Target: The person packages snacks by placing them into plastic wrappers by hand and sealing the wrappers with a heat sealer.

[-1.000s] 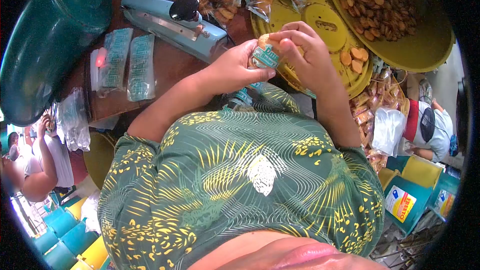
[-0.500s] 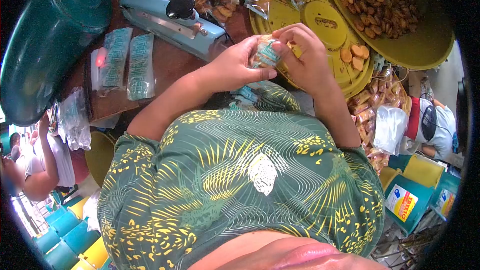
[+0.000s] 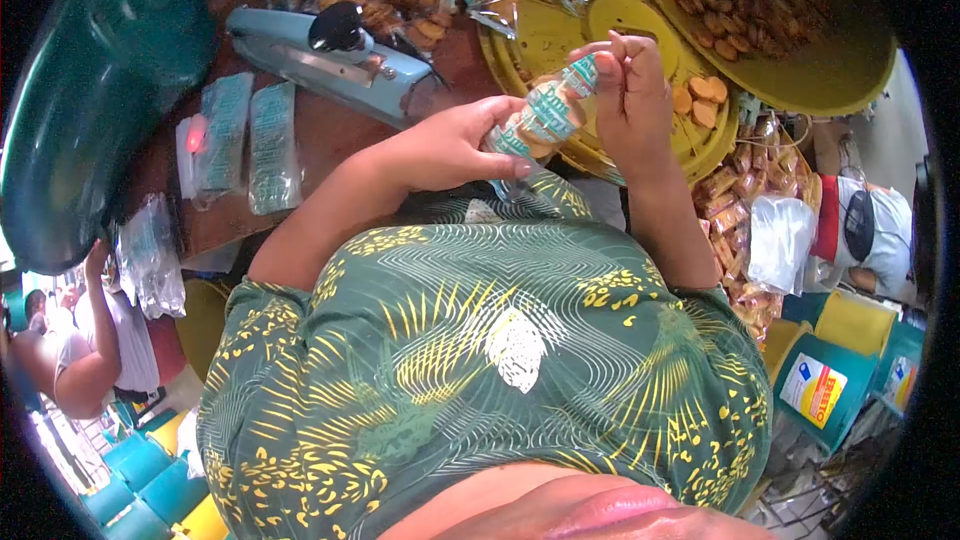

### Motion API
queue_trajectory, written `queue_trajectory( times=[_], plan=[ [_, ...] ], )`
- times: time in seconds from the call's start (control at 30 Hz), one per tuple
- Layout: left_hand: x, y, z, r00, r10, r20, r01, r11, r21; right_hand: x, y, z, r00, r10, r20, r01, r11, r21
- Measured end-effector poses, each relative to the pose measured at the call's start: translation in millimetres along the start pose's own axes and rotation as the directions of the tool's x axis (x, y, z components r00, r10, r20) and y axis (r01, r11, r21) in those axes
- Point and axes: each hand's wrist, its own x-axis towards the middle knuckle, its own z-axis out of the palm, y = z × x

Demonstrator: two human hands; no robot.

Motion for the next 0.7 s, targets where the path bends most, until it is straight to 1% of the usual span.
queue_trajectory(
  times=[0.03,0.07,0.13,0.17,0.2,0.27,0.3,0.33,0.37,0.4,0.47,0.5,0.57,0.6,0.63,0.7],
  plan=[
    [1,0,-2,1.000,-0.019,0.007,0.019,0.999,0.030,-1,-4,1,1.000,0.007,0.006,-0.007,0.997,0.075],
    [1,1,-1,0.999,-0.020,0.048,0.023,0.999,-0.045,-1,-6,-1,1.000,0.012,0.011,-0.013,0.989,0.150],
    [-2,6,2,0.992,-0.019,0.124,0.043,0.981,-0.192,-1,-4,-9,0.984,-0.027,0.177,0.003,0.991,0.133],
    [-1,4,2,0.991,-0.011,0.135,0.035,0.984,-0.176,0,-2,-14,0.964,-0.045,0.261,0.011,0.992,0.128],
    [-2,7,3,0.992,-0.036,0.123,0.058,0.982,-0.181,3,0,-22,0.963,0.004,0.269,-0.003,1.000,-0.002],
    [-6,12,3,0.992,-0.088,0.093,0.105,0.975,-0.194,9,8,-47,0.957,0.103,0.270,-0.031,0.966,-0.256],
    [-7,10,2,0.996,-0.046,0.073,0.061,0.974,-0.220,10,21,-62,0.957,0.228,0.179,-0.159,0.929,-0.333],
    [-7,5,1,0.999,-0.004,0.050,0.017,0.969,-0.246,11,37,-78,0.936,0.343,0.079,-0.287,0.872,-0.396],
    [-8,2,1,0.999,0.038,0.024,-0.030,0.962,-0.272,9,54,-92,0.920,0.391,0.035,-0.300,0.758,-0.580],
    [-10,5,1,1.000,0.018,0.025,-0.010,0.956,-0.292,5,69,-103,0.905,0.426,-0.016,-0.299,0.608,-0.735],
    [-14,16,2,1.000,-0.017,0.023,0.024,0.943,-0.331,-7,96,-111,0.849,0.526,0.037,-0.277,0.503,-0.819],
    [-13,12,1,1.000,0.017,0.013,-0.012,0.956,-0.294,-9,105,-114,0.817,0.573,0.057,-0.256,0.450,-0.856],
    [-9,-1,0,0.996,0.084,-0.005,-0.083,0.973,-0.217,-11,111,-126,0.805,0.591,0.045,-0.349,0.534,-0.770],
    [-9,-1,0,0.997,0.080,-0.012,-0.081,0.977,-0.198,-12,109,-126,0.795,0.606,0.040,-0.397,0.568,-0.721],
    [-10,-1,1,0.997,0.075,-0.015,-0.077,0.981,-0.180,-9,108,-127,0.830,0.558,0.003,-0.335,0.502,-0.797],
    [-9,0,0,0.998,0.066,0.001,-0.065,0.988,-0.143,-3,101,-125,0.915,0.403,0.040,-0.274,0.689,-0.671]
  ],
)
